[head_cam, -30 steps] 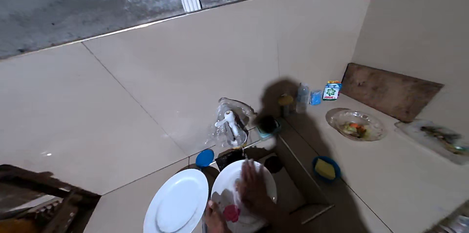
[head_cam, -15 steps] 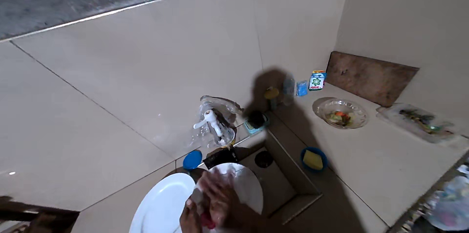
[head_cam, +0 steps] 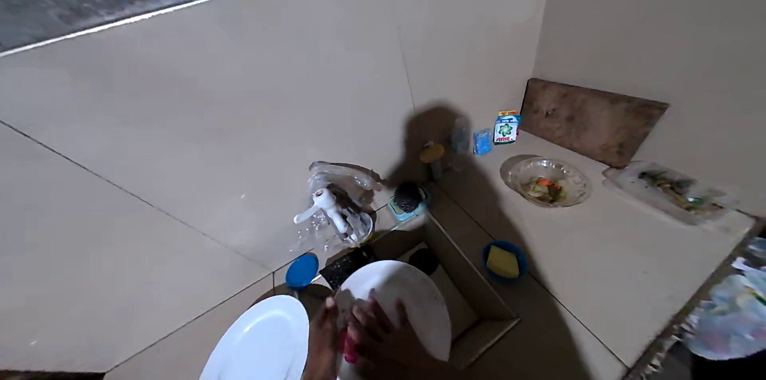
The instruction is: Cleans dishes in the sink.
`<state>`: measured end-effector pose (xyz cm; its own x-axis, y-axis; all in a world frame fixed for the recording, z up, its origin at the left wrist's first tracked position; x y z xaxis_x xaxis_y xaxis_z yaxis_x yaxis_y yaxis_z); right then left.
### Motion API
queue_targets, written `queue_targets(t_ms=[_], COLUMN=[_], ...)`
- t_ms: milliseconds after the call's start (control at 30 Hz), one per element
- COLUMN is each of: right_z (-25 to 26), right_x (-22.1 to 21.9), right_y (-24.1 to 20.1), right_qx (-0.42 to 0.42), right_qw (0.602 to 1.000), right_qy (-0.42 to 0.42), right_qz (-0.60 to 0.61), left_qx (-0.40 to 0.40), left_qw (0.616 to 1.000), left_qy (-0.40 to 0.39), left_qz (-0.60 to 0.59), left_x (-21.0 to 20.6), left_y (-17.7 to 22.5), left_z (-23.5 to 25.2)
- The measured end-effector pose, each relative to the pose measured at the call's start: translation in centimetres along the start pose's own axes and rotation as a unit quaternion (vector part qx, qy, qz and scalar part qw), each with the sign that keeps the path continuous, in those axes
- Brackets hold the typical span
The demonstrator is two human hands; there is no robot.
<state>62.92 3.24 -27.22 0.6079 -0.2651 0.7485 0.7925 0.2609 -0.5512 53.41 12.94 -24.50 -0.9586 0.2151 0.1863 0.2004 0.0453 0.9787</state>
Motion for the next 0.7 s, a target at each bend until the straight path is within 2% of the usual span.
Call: queue_targets(t_ms=[100,167,233,300,367,433,467,533,567,633,700], right_z=[-1.0,0.3,1.9,2.2,0.9,-0.9,-1.4,-1.5,-1.2,-0.7,-0.9], right_x=[1.8,1.9,1.0,0.5,0.5,0.9,1.3,1.5,2.2,3.7,4.4], right_y=[6.5,9.8,9.0,5.2,2.9,4.5,6.6,11.9,13.5,14.9,14.8], right_qx=[-0.067,-0.127,-0.139,-0.088,-0.029,-0.037,-0.066,-0.215,-0.276,-0.345,-0.392], right_qw=[0.994,0.988,0.988,0.995,0.994,0.988,0.987,0.959,0.941,0.904,0.846], right_qy=[-0.074,-0.085,-0.058,-0.037,-0.078,-0.141,-0.141,-0.160,-0.138,-0.050,-0.006], right_qz=[-0.050,-0.040,-0.020,0.017,0.066,0.054,0.045,0.094,0.136,0.249,0.361], left_qx=[0.033,0.054,0.069,0.065,0.023,-0.015,-0.029,-0.031,-0.020,0.001,0.015], left_qw=[0.998,0.996,0.994,0.994,0.995,0.996,0.995,0.997,0.998,1.000,1.000], left_qy=[0.024,0.029,0.018,0.023,0.019,0.020,0.025,0.015,0.012,0.013,0.018], left_qz=[0.050,0.072,0.077,0.084,0.091,0.086,0.089,0.074,0.055,0.020,0.016], left_x=[0.3,-1.1,-3.2,-3.8,-2.0,1.1,2.5,4.1,4.4,4.0,3.1], left_y=[0.1,0.1,0.5,1.0,1.2,0.6,0.0,-1.3,-1.9,-3.0,-3.8], left_z=[0.4,0.4,0.7,1.3,2.4,3.3,3.6,3.7,3.5,2.8,2.5])
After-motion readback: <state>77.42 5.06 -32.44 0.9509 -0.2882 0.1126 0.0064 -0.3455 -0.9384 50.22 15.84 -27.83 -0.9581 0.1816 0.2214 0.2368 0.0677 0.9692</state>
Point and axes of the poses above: each hand's wrist, its own z-axis towards the middle knuckle, its own x-axis out of the back of the hand, y = z × x, the point moved 10 cm from there along z, towards the middle knuckle, and after that the axes turned 3 degrees about -z, right-handed, at the moved point
